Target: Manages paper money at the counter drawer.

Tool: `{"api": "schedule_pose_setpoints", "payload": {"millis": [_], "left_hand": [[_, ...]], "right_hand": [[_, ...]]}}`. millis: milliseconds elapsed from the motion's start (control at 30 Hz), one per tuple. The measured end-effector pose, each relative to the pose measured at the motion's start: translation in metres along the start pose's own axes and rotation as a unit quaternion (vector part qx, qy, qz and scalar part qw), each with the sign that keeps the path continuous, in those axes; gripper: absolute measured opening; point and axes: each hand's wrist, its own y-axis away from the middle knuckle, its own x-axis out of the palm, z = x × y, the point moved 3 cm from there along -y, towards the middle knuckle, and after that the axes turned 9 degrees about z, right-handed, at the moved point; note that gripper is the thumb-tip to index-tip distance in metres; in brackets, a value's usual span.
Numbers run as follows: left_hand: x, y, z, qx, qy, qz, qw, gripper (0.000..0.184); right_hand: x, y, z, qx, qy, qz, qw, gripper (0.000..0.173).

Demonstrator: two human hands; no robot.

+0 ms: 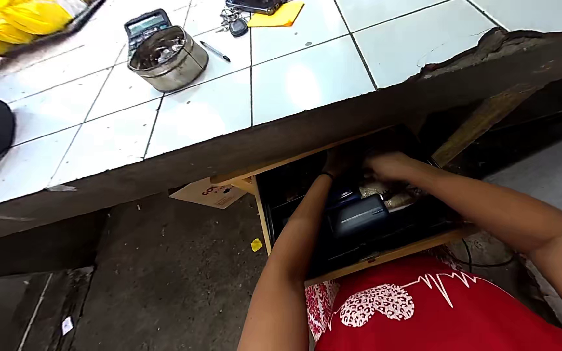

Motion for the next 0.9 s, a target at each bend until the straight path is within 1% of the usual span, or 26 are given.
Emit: {"api": "schedule_pose_setpoints", "payload": {"millis": [33,100,167,200,267,300,333,367,400,433,467,500,533,567,667,733,800,833,900], "left_hand": [[0.002,0.001,0.001,-0.002,-0.035,0.010,0.999,0.048],[0.003,0.004,0.005,-0.030,-0.092,0.038,0.995,0.057],[0.004,0.012,0.002,-0.053,-0.080,0.031,0.995,0.059],[0.007,0.020,-0.004,-0.044,-0.047,0.002,0.998,0.054],[0.012,0.049,-0.020,0.008,0.022,-0.081,0.996,0.036],[0.014,0.069,-0.030,0.058,0.020,-0.100,0.993,0.034],[0.012,0.087,-0.039,0.109,0.011,-0.101,0.989,0.030],[0.009,0.103,-0.044,0.133,0.003,-0.089,0.987,0.026],[0.006,0.114,-0.043,0.115,-0.006,-0.055,0.992,0.027],[0.001,0.118,-0.036,0.064,-0.020,-0.010,0.998,0.030],[-0.006,0.114,-0.028,0.010,-0.039,0.022,0.999,0.032],[-0.013,0.107,-0.020,-0.024,-0.061,0.034,0.997,0.033],[-0.018,0.101,-0.015,-0.039,-0.083,0.037,0.995,0.034],[-0.020,0.098,-0.012,-0.030,-0.102,0.029,0.994,0.033],[-0.022,0.098,-0.009,0.030,-0.143,-0.011,0.989,0.030],[-0.023,0.091,-0.014,0.037,-0.172,0.004,0.984,0.037],[-0.017,0.077,-0.015,0.027,-0.181,0.025,0.983,0.051],[-0.012,0.069,-0.014,0.017,-0.165,0.034,0.986,0.057],[-0.002,0.054,-0.014,0.008,-0.120,0.055,0.991,0.062]], "right_hand": [[0.001,0.004,0.003,-0.001,0.001,0.003,1.000,0.026],[0.002,0.017,0.014,-0.014,0.004,0.023,1.000,0.027],[0.005,0.029,0.020,-0.023,0.011,0.033,0.999,0.029],[0.005,0.033,0.021,-0.024,0.014,0.036,0.999,0.028],[0.003,0.037,0.023,-0.018,0.010,0.051,0.999,0.028],[0.000,0.039,0.023,-0.016,0.005,0.053,0.998,0.027],[-0.004,0.037,0.022,-0.015,-0.002,0.050,0.999,0.027],[-0.005,0.034,0.020,-0.018,-0.008,0.050,0.999,0.027],[-0.002,0.031,0.018,-0.018,-0.008,0.061,0.998,0.027],[0.003,0.028,0.017,-0.020,0.000,0.071,0.997,0.028],[0.004,0.027,0.019,-0.025,0.008,0.071,0.997,0.028],[0.003,0.029,0.021,-0.033,0.015,0.066,0.997,0.028],[0.001,0.033,0.025,-0.034,0.018,0.071,0.997,0.028],[0.000,0.039,0.027,-0.031,0.014,0.082,0.996,0.029],[0.006,0.054,0.037,-0.029,0.008,0.127,0.991,0.030],[0.012,0.065,0.042,-0.035,0.015,0.142,0.989,0.029],[0.018,0.076,0.044,-0.040,0.012,0.142,0.989,0.029],[0.020,0.078,0.044,-0.043,0.010,0.136,0.990,0.029],[0.024,0.079,0.043,-0.040,0.013,0.126,0.991,0.029]]}}
